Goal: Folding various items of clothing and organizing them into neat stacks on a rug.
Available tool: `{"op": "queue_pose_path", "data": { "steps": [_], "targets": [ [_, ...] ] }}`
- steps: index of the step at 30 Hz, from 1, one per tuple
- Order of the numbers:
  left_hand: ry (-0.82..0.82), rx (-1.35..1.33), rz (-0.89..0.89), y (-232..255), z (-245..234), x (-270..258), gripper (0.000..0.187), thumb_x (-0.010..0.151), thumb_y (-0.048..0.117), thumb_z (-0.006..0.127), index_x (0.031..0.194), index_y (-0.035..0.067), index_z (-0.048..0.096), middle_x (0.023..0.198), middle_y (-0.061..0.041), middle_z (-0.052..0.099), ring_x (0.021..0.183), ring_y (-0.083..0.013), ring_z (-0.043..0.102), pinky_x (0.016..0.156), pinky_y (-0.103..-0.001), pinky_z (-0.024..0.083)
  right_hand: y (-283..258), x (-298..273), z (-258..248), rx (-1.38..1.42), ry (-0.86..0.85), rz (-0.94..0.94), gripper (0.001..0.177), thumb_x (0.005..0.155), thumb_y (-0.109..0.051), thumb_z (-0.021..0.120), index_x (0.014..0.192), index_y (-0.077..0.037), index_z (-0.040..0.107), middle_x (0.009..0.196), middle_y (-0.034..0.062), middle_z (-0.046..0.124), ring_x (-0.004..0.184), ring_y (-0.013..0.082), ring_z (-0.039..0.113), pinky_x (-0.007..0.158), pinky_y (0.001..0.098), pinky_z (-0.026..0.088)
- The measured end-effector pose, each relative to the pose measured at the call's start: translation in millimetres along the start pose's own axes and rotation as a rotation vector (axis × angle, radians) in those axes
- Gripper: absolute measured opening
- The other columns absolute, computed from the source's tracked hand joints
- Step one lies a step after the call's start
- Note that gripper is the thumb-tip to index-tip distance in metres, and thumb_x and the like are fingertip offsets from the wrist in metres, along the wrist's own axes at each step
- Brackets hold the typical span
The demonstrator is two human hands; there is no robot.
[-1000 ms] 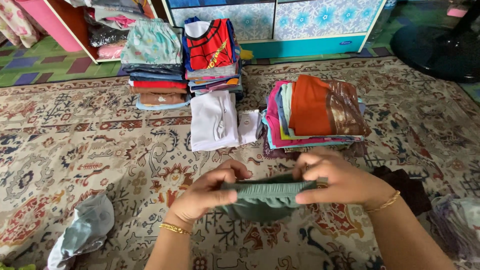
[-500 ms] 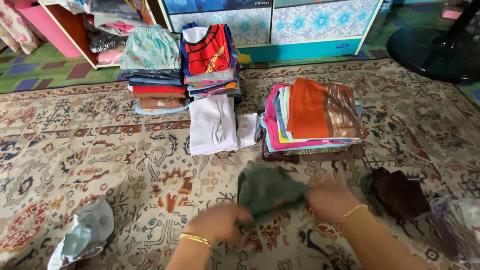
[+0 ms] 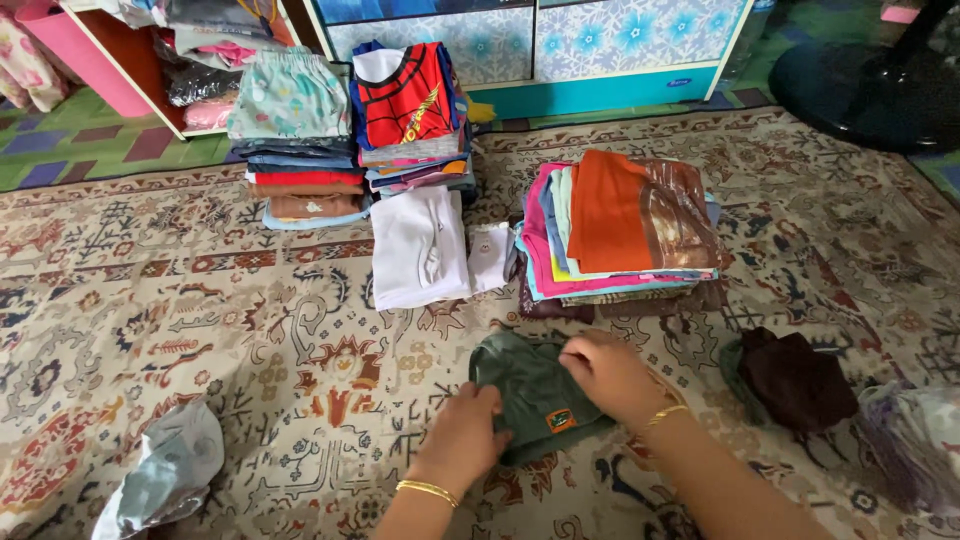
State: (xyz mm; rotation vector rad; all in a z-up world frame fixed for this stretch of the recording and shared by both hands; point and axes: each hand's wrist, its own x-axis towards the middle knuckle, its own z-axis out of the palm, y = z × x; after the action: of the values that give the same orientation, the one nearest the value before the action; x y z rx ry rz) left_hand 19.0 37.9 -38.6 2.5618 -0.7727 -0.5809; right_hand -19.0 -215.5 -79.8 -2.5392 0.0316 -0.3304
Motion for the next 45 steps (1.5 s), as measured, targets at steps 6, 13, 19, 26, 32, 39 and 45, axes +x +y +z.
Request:
{"op": "queue_pose_path", "data": {
  "steps": [6, 13, 19, 26, 32, 39, 45],
  "targets": [
    [-0.093, 0.158, -0.042, 7.9, 3.4, -4.0, 0.059, 0.078, 0.036, 0.086, 0.121, 0.013, 0.053, 0.124, -0.011, 0.051, 0.125, -0.0356, 0.051, 0.101, -0.053, 0.045, -51.3, 13.7, 14.3, -0.187, -0.22, 0.111, 0.04, 0.085, -0.045, 0.074, 0.103, -0.01, 0.068, 0.103, 0.0117, 0.069, 0.103, 0.0336, 0.064, 0.092, 0.0488, 0.046],
    [-0.064, 0.197, -0.04, -4.7, 15.3, 8.7, 0.101, 0.072, 0.041, 0.091, 0.15, 0.009, 0.036, 0.132, -0.013, 0.049, 0.127, -0.0382, 0.049, 0.104, -0.052, 0.044, -22.5, 16.0, 35.4, -0.125, -0.457, 0.179, 0.037, 0.084, -0.039, 0.074, 0.112, -0.017, 0.064, 0.104, 0.0086, 0.069, 0.103, 0.0309, 0.067, 0.091, 0.0489, 0.049],
    [-0.125, 0.195, -0.088, 2.8, -0.9, 6.9, 0.121, 0.069, 0.052, 0.092, 0.159, 0.012, 0.022, 0.138, -0.013, 0.051, 0.131, -0.0377, 0.049, 0.111, -0.053, 0.038, -42.2, 29.4, -8.9, 0.105, -0.272, 0.42, 0.065, 0.077, -0.031, 0.08, 0.135, -0.02, 0.053, 0.1, 0.0134, 0.071, 0.093, 0.0313, 0.07, 0.085, 0.0452, 0.057],
    [-0.128, 0.179, -0.181, 1.5, -1.2, 10.4, 0.13, 0.067, 0.057, 0.091, 0.162, 0.011, 0.015, 0.141, -0.014, 0.049, 0.132, -0.0362, 0.05, 0.11, -0.052, 0.043, -49.1, 8.8, -10.7, -0.179, 0.208, -0.068, 0.059, 0.092, -0.041, 0.06, 0.146, -0.018, 0.051, 0.136, 0.0124, 0.057, 0.122, 0.0337, 0.053, 0.104, 0.0531, 0.041],
    [-0.138, 0.021, -0.368, 20.3, -14.0, -3.6, 0.118, 0.069, 0.046, 0.094, 0.16, 0.019, 0.023, 0.145, -0.018, 0.034, 0.129, -0.0448, 0.052, 0.104, -0.048, 0.052, -36.9, -13.6, 34.7, -0.445, -0.025, -0.347, 0.072, 0.091, -0.065, 0.05, 0.151, -0.025, 0.043, 0.164, 0.0157, 0.022, 0.149, 0.0446, 0.013, 0.113, 0.0674, 0.01],
    [0.048, -0.232, -0.214, -2.5, 21.5, 14.4, 0.075, 0.065, 0.029, 0.097, 0.129, 0.022, 0.058, 0.148, -0.015, 0.032, 0.127, -0.0377, 0.057, 0.108, -0.039, 0.05, -9.3, 2.7, 23.1, -0.231, -0.203, 0.112, 0.049, 0.094, -0.04, 0.065, 0.143, -0.034, 0.058, 0.149, 0.0074, 0.042, 0.14, 0.0368, 0.041, 0.118, 0.0508, 0.032],
    [0.203, -0.346, 0.013, -41.3, 59.2, 45.5, 0.084, 0.063, 0.005, 0.089, 0.138, 0.023, 0.057, 0.156, -0.004, 0.039, 0.145, -0.0301, 0.043, 0.116, -0.037, 0.041, 13.9, 6.8, 42.7, 0.066, -0.294, 0.185, 0.044, 0.081, -0.007, 0.067, 0.122, -0.024, 0.073, 0.143, 0.0098, 0.056, 0.135, 0.0268, 0.054, 0.114, 0.0361, 0.043]
  ]
}}
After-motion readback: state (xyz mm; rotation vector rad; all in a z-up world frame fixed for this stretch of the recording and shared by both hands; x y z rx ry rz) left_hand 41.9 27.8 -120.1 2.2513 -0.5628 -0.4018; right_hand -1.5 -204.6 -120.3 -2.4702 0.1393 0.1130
